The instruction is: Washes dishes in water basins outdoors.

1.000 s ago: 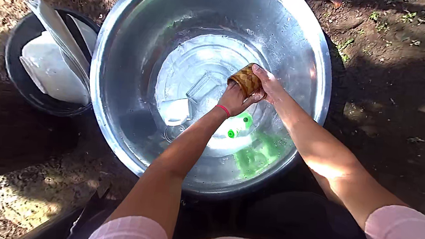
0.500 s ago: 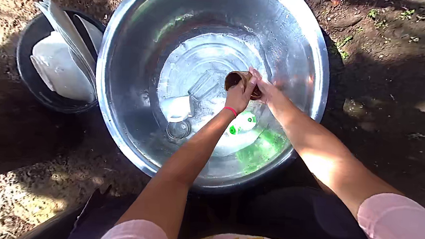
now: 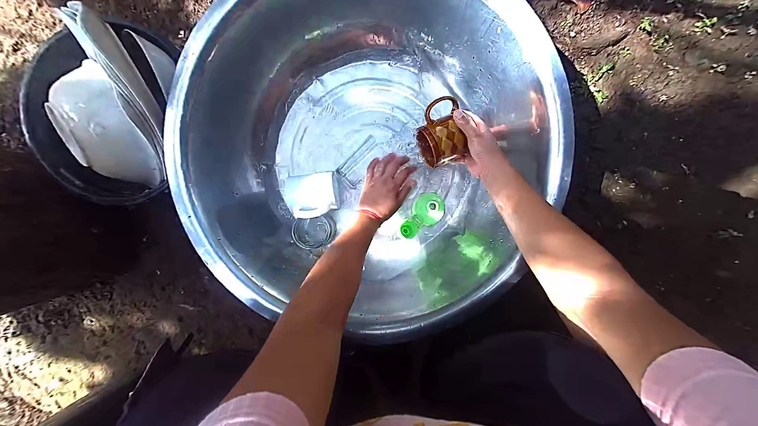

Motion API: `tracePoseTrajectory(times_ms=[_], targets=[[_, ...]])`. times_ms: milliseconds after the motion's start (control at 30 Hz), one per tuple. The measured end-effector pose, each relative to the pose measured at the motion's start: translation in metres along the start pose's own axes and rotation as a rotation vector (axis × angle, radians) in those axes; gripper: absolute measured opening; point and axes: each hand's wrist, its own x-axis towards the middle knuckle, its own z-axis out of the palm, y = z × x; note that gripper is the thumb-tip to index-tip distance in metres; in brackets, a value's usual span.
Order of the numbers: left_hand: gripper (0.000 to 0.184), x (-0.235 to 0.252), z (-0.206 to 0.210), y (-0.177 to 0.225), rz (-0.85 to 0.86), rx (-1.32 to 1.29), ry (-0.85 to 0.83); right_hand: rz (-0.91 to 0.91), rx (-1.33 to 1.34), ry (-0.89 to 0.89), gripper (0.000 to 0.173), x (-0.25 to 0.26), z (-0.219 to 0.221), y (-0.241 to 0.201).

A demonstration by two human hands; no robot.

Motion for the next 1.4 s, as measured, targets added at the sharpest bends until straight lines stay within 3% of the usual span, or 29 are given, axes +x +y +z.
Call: tracePoseTrajectory(times_ms=[100,133,200,233,300,400,467,500,533,600,633,667,700,767,800,867,900,967,1067,1133,1167,1233,1333,1367,1400], targets=[[0.032,-0.03,0.027,0.005,-0.672,-0.34,0.375,-0.057,-0.057,0.238,0.05,0.009,-0.001,0.015],[0.036,-0.021,0.026,0.019,-0.936,-0.589,0.483,-0.108,-0.078,0.292,0.05,0.011,0.003,0.022],[0.042,0.013,0.021,0.04,-1.148,-1.251,0.665,-0.173,-0.152,0.286,0.05,0.012,0.01,0.036],[0.042,0.03,0.015,0.049,-1.134,-1.473,0.608,-0.18,-0.201,0.226,0.049,0.011,0.014,0.042],[0.047,0.055,0.006,0.064,-0.96,-1.443,0.398,-0.139,-0.171,0.059,0.05,0.009,0.024,0.049],[0.048,0.045,-0.015,0.058,-0.304,-0.517,-0.186,0.183,0.054,-0.117,0.051,0.004,0.025,0.029],[0.05,0.046,-0.029,0.041,0.107,-0.049,-0.362,0.359,0.065,-0.28,0.062,0.003,0.008,0.013],[0.045,0.05,-0.036,0.04,0.105,-0.049,-0.365,0.385,0.037,-0.341,0.066,0.001,0.003,0.009],[0.042,0.055,-0.041,0.042,-0.028,-0.186,-0.324,0.362,-0.005,-0.376,0.067,0.0,0.004,0.009],[0.042,0.069,-0.039,0.057,-0.461,-0.765,-0.075,0.256,0.033,-0.381,0.061,0.002,0.009,0.015],[0.043,0.074,-0.037,0.068,-0.582,-1.037,0.046,0.172,0.1,-0.341,0.056,0.0,0.013,0.017],[0.043,0.075,-0.035,0.073,-0.564,-1.127,0.077,0.093,0.159,-0.289,0.05,0.0,0.018,0.018],[0.045,0.072,-0.033,0.071,-0.428,-0.983,0.023,0.024,0.199,-0.252,0.044,0.0,0.022,0.017],[0.055,0.063,-0.033,0.053,-0.07,-0.294,-0.21,0.008,0.131,-0.181,0.046,-0.007,0.026,0.012],[0.054,0.06,-0.029,0.04,0.106,-0.042,-0.227,0.031,0.034,-0.176,0.05,-0.009,0.025,0.007],[0.044,0.044,-0.015,0.011,0.304,0.111,-0.103,0.076,-0.116,-0.137,0.053,-0.006,0.02,0.0],[0.037,0.027,-0.005,-0.001,0.279,0.095,0.009,0.099,-0.145,-0.078,0.055,-0.003,0.017,-0.004],[0.03,-0.011,0.014,-0.013,-0.094,-0.055,0.214,0.091,-0.161,0.11,0.058,0.01,0.01,-0.006],[0.037,-0.015,0.026,0.012,-0.888,-0.567,0.569,-0.028,-0.269,0.348,0.063,0.028,0.004,0.002],[0.041,0.023,0.02,0.043,-1.154,-1.041,0.708,-0.087,-0.318,0.339,0.06,0.024,0.011,0.014],[0.041,0.044,0.016,0.056,-1.165,-1.214,0.662,-0.087,-0.322,0.284,0.059,0.021,0.017,0.019],[0.054,0.066,-0.004,0.076,-0.949,-1.229,0.348,-0.021,-0.289,0.112,0.053,0.013,0.028,0.02],[0.05,0.058,-0.035,0.069,-0.302,-0.413,-0.211,0.277,-0.069,-0.11,0.052,-0.001,0.027,0.001],[0.052,0.055,-0.044,0.062,-0.06,-0.143,-0.285,0.375,-0.021,-0.214,0.059,-0.001,0.018,-0.005],[0.049,0.054,-0.051,0.056,0.077,-0.019,-0.278,0.436,-0.007,-0.334,0.068,0.002,0.009,-0.008]])
